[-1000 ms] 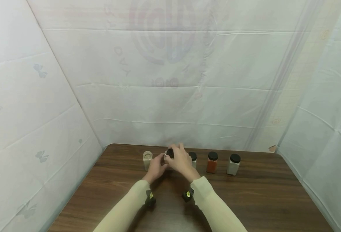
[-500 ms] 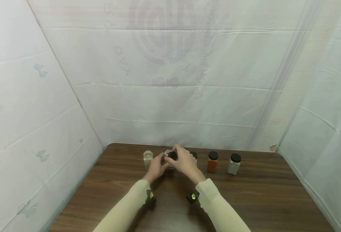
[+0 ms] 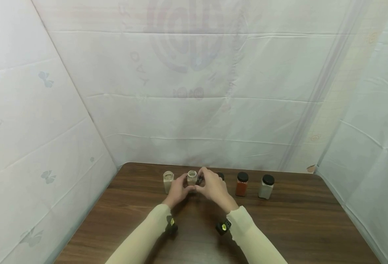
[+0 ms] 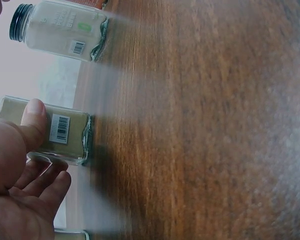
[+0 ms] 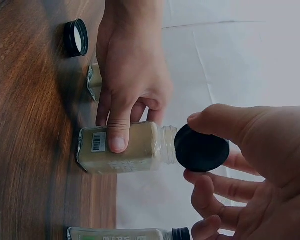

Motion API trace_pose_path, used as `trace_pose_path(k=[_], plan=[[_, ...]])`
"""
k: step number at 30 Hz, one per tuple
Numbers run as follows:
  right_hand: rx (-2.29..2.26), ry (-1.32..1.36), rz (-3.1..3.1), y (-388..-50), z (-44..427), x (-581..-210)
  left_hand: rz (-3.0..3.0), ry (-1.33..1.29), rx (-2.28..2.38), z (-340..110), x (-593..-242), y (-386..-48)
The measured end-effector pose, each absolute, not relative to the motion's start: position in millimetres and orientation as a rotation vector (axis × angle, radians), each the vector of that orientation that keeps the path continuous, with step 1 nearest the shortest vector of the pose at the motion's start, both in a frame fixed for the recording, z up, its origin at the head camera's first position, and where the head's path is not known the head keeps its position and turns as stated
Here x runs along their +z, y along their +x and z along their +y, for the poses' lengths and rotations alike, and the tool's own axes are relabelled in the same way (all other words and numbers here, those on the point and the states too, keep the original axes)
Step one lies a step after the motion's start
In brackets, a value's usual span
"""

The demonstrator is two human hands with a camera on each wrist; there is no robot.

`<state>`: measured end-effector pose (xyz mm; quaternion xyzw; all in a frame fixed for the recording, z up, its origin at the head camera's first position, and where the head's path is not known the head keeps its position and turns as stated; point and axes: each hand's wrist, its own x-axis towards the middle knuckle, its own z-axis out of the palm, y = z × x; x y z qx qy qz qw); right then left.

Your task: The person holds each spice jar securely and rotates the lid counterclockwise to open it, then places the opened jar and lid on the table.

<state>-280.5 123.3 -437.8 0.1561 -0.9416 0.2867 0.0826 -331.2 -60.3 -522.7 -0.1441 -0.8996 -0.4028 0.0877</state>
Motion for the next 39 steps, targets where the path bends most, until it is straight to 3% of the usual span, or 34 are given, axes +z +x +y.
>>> trace_pose_path(k=[39], plan=[[0.776, 0.631, -2.915, -271, 126, -459, -2.645, -0.474, -1.158, -61, -524, -332]])
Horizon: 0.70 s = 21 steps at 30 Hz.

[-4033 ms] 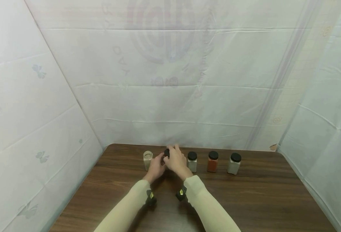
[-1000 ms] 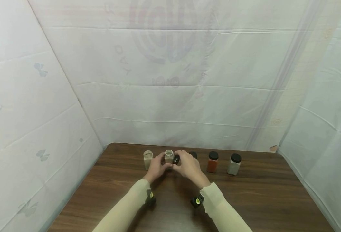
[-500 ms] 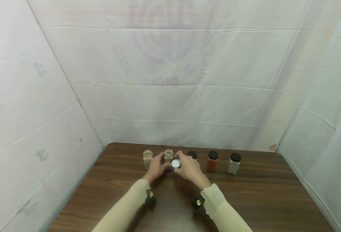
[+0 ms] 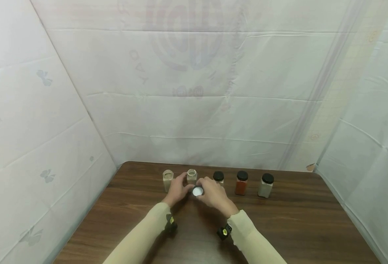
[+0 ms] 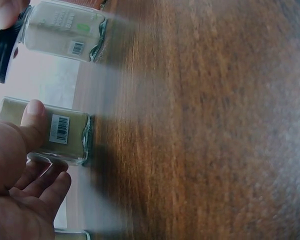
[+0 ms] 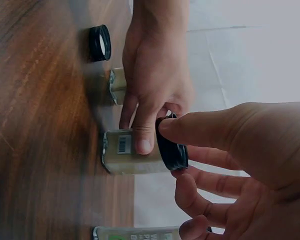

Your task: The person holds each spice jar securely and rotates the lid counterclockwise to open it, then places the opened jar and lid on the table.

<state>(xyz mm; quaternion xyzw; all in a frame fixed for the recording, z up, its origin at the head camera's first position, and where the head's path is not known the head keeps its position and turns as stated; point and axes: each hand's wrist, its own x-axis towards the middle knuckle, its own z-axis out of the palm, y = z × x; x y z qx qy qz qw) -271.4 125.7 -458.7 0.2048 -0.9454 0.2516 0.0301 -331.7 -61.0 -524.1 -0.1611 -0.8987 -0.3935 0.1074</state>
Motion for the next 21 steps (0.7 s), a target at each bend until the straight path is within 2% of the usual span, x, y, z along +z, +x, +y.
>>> trace_pose_path(k=[21], plan=[[0.646, 0.734, -3.054, -275, 109, -490, -2.641, -0.460, -1.176, -60, -519, -329]])
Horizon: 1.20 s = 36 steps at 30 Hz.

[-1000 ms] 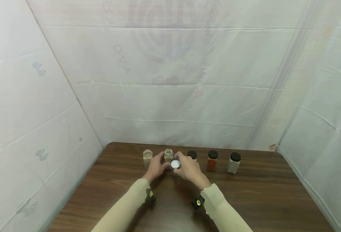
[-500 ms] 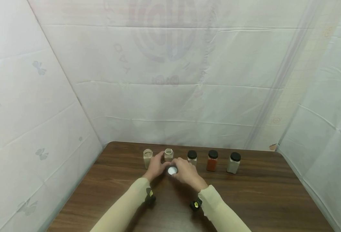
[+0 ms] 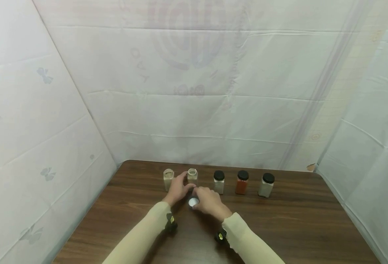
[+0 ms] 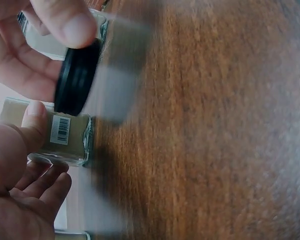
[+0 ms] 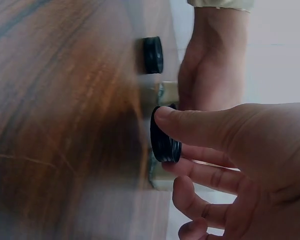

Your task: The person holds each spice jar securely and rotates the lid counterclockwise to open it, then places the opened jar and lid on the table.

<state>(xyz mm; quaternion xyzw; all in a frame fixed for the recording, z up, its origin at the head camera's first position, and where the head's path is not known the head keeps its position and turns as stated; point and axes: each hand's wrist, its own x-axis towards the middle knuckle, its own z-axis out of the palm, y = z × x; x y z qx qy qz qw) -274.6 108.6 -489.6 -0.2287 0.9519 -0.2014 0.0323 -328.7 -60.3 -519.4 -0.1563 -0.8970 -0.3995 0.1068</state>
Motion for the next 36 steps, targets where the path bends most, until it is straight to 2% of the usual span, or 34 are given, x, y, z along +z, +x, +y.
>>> trace_pose_path(k=[36], plan=[[-0.580, -0.714, 2.933, -268, 98, -504, -2.652, -0.458, -1.189, -60, -520, -328]])
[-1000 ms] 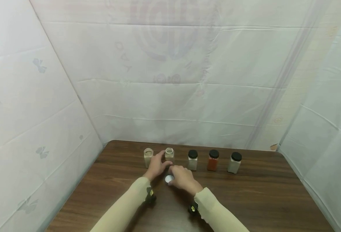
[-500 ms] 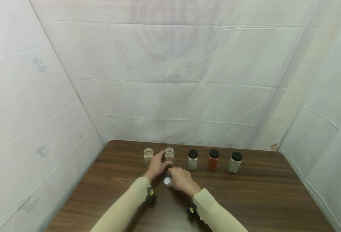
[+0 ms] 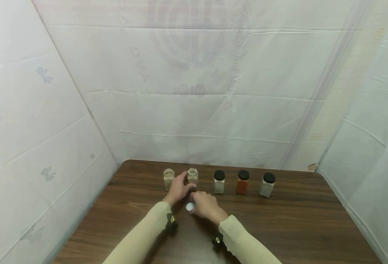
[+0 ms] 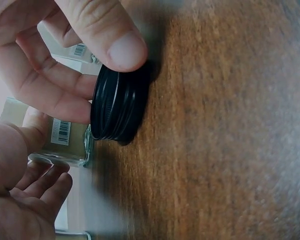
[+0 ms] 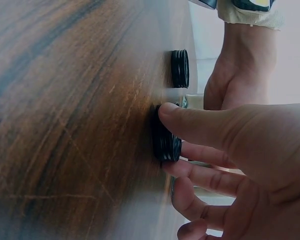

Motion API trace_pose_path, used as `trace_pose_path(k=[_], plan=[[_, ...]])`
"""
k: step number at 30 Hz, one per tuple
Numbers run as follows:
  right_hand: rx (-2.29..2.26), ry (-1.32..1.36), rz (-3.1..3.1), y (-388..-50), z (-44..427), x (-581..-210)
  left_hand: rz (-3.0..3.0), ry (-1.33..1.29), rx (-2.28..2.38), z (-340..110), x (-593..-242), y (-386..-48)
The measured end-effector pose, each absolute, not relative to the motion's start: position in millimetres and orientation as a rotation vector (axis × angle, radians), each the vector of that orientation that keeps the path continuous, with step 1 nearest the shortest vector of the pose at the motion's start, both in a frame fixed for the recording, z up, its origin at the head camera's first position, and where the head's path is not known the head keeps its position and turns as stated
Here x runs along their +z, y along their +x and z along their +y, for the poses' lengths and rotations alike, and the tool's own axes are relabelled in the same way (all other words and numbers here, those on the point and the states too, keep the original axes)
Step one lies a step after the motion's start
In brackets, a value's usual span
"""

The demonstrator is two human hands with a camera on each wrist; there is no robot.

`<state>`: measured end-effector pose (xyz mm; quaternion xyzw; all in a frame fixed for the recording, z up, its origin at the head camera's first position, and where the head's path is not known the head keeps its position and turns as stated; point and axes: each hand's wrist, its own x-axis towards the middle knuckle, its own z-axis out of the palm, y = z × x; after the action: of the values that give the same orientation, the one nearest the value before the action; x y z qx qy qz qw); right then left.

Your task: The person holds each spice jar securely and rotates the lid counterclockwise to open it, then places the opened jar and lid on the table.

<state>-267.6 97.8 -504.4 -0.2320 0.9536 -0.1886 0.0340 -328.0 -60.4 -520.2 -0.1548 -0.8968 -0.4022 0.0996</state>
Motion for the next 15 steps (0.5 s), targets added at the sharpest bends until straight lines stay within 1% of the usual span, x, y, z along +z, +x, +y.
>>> trace_pose_path(k=[15], plan=[[-0.581, -0.738, 2.933, -266.7, 99.0, -503.7, -2.680, -0.447, -1.165, -60.2, -518.9, -327.5]])
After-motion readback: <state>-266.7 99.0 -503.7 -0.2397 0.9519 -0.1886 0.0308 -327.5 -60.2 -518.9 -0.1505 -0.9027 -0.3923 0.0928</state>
